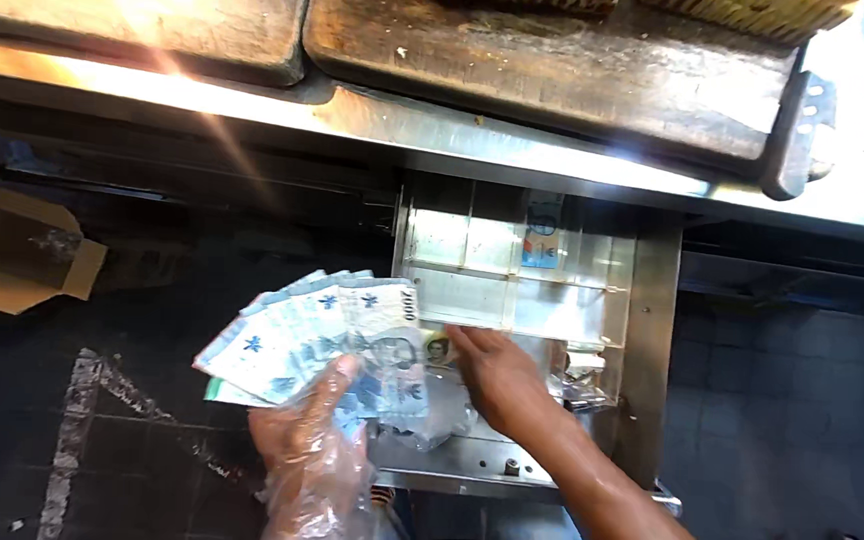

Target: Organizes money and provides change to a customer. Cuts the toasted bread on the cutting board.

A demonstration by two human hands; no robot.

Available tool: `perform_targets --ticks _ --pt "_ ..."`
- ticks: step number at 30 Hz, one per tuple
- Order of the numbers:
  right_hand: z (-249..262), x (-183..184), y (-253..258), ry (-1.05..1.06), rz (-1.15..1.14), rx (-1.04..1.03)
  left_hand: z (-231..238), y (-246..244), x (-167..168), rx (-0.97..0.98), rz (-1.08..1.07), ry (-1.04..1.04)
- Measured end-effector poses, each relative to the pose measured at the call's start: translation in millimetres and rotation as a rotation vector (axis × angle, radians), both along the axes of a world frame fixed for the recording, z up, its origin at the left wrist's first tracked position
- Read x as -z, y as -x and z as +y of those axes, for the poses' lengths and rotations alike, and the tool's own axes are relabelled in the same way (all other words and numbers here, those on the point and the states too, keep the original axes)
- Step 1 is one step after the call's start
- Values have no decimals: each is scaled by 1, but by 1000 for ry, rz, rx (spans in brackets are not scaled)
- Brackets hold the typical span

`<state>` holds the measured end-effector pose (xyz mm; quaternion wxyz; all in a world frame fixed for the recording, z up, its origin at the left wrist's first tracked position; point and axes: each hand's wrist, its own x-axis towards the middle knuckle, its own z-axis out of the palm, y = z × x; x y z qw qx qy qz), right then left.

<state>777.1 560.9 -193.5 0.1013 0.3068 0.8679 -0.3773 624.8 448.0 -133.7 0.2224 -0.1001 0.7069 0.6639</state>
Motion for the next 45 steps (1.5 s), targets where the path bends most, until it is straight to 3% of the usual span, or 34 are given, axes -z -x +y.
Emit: perform_targets --ticks 2,4,6,8,14,17,21,25,28,30,31,33,35,37,38,41,45 --pt "-5 -15 -20 8 285 340 1 -12 4 18 -35 -23" --pt "-6 -34 -27 418 451 706 8 -29 9 49 -82 -38" --pt "-7 -42 -25 743 453 894 16 -48 15 98 -159 -27" --pt "-5 -39 -23 781 404 986 23 -62 21 150 -233 -33" --pt "4 -30 -47 662 343 1040 24 -68 28 273 -275 25" --pt "33 -33 -70 558 385 1058 30 -66 26 263 -298 63" --pt "69 -52 -91 753 522 1047 36 -68 27 260 -268 55" --pt "62 -42 -102 581 196 896 42 -62 20 188 -224 59" --pt "37 -19 -96 532 -178 609 43 -45 16 164 -151 63" --pt "22 -29 -86 304 -401 456 41 -41 13 175 -148 51" --pt "14 -38 -83 120 -379 450 40 -41 11 198 -157 38" --pt "3 -44 -82 -134 -50 565 38 -46 9 290 -199 30" --pt "0 -54 -71 217 222 714 37 -59 10 388 -307 26" --pt "4 -51 -56 656 346 863 39 -72 12 517 -404 17" --pt "6 -46 -51 759 368 964 39 -76 15 565 -455 -18" --pt "7 -36 -52 752 405 1135 33 -75 26 475 -640 -232" --pt "-2 -31 -50 774 418 1221 45 -70 22 615 -539 105"
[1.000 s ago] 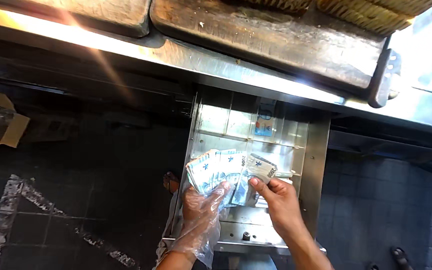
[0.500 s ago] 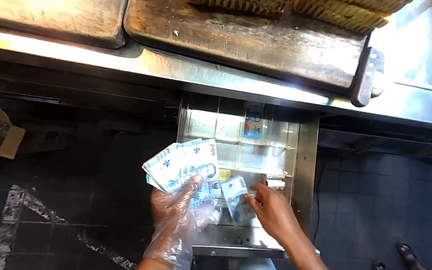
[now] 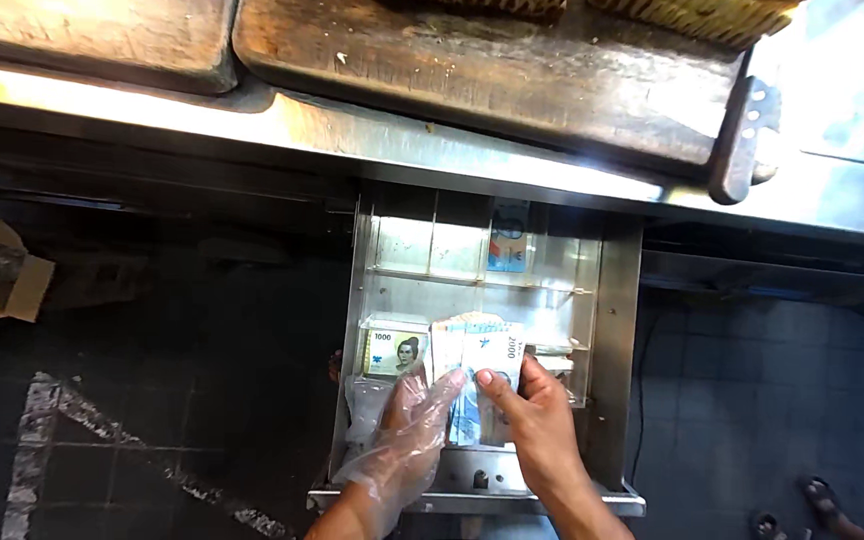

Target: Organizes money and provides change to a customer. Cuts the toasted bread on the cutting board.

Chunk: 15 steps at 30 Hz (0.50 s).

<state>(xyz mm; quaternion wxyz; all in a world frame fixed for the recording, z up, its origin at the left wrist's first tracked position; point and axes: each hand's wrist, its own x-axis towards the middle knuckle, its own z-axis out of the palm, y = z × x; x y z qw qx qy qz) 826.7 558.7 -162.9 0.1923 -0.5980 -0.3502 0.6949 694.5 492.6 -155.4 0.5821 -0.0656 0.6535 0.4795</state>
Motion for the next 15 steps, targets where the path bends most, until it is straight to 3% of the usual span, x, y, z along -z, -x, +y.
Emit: perform_targets --ticks 4,9,15 --pt "2 4 2 8 -61 54 11 3 1 54 127 157" --pt "10 6 -1 79 -4 109 5 8 4 -94 7 68" --pt "9 8 2 76 -27 94 13 9 3 63 262 244"
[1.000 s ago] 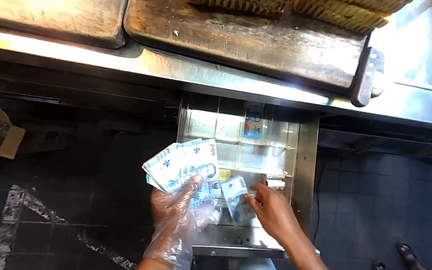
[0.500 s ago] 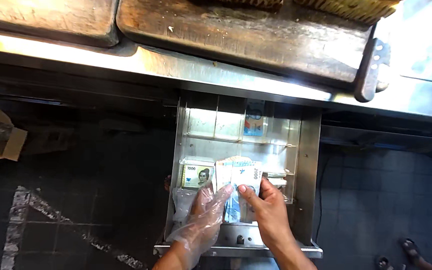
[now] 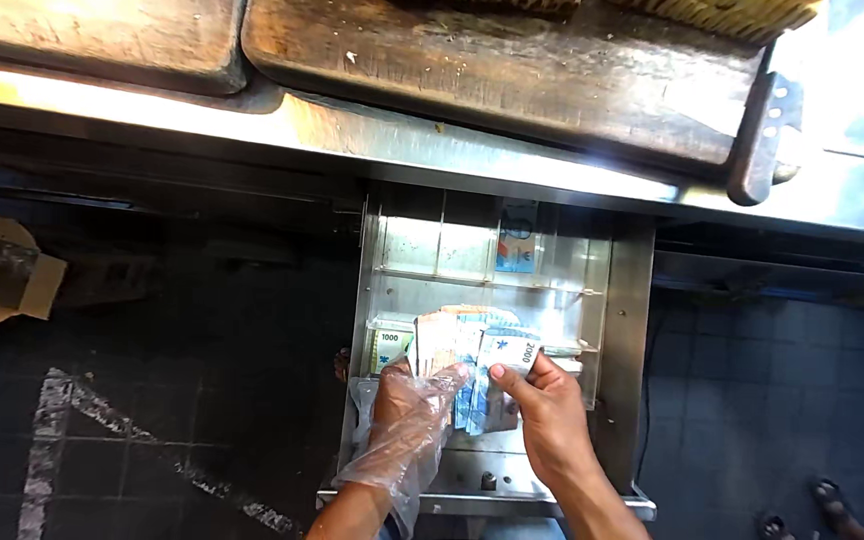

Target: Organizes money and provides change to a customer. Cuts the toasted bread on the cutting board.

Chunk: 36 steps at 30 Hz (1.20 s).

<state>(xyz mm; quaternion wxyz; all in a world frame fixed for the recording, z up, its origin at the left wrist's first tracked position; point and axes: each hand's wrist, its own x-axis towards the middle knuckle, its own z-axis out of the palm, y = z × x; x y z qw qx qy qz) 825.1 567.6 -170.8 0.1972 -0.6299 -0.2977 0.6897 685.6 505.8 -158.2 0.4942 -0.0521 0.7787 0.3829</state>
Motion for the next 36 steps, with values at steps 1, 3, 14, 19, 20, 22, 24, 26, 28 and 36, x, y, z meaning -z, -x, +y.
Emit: perform_targets --ticks 1,3,14,19,20,22,24,26,28,36 --pt "0 0 2 -11 -17 11 2 0 1 -2 20 12" --pt "0 -1 4 -13 -32 29 5 -2 2 -13 40 38" --pt "-1 7 2 129 73 152 2 0 -4 -162 -72 -147" --pt "3 5 5 221 122 234 -2 4 -7 -247 -229 -227" --pt "4 5 4 241 128 246 -4 6 -6 -262 -254 -245" --pt "6 4 4 283 140 261 -5 8 -7 -276 -296 -255" --pt "7 4 3 314 160 263 -5 10 -6 -283 -332 -260" --pt "9 5 2 341 180 278 -5 11 -4 -293 -352 -274" --pt "8 5 1 360 205 292 -5 11 -5 -295 -372 -279" --pt "7 6 -1 404 292 330 -7 10 -4 -273 -384 -305"
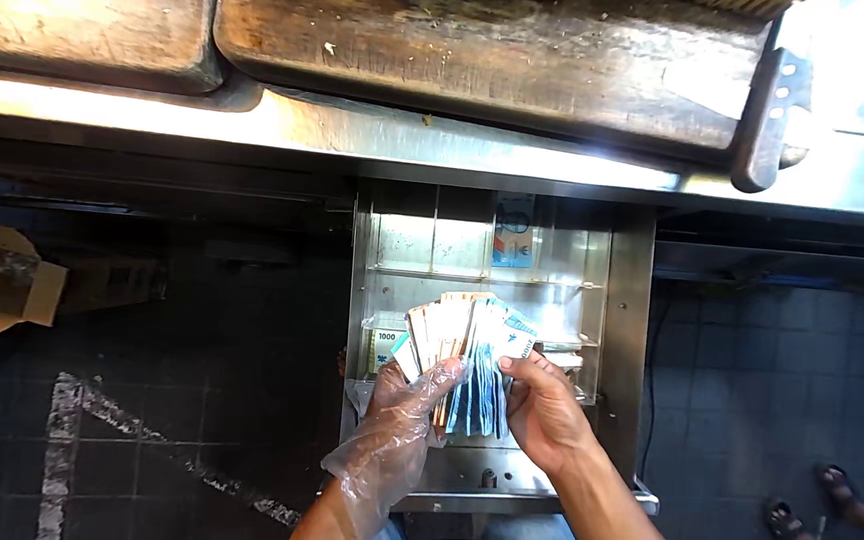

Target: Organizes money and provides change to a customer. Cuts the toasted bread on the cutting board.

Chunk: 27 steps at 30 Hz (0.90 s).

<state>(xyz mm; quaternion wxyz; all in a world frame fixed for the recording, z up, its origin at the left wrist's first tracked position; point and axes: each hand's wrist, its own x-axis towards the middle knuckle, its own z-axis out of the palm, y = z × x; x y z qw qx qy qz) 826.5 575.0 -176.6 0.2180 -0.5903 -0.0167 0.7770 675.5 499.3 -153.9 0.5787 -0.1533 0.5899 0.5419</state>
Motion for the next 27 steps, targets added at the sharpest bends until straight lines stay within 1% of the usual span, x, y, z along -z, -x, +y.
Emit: perform_targets --ticks 3,6,9,15,17,19,21,22,27 --pt "-1 2 -2 48 61 32 -1 -1 0 -4 -5 -9" --pt "-3 5 -4 80 123 54 3 -6 -3 19 124 49" --pt "-6 7 -4 97 164 78 6 -10 -9 24 201 94" --pt "-7 7 -5 101 211 95 0 -5 -3 -20 92 9" --pt "-7 7 -5 102 211 100 -1 -3 -3 -16 83 9" --pt "-7 7 -6 93 215 93 2 -5 -5 11 143 37" --pt "-6 9 -6 80 216 73 5 -9 -9 86 292 97" --pt "-6 9 -7 75 213 68 4 -11 -9 100 326 81" --pt "-5 6 -6 80 192 111 2 -9 -4 -52 177 -2"
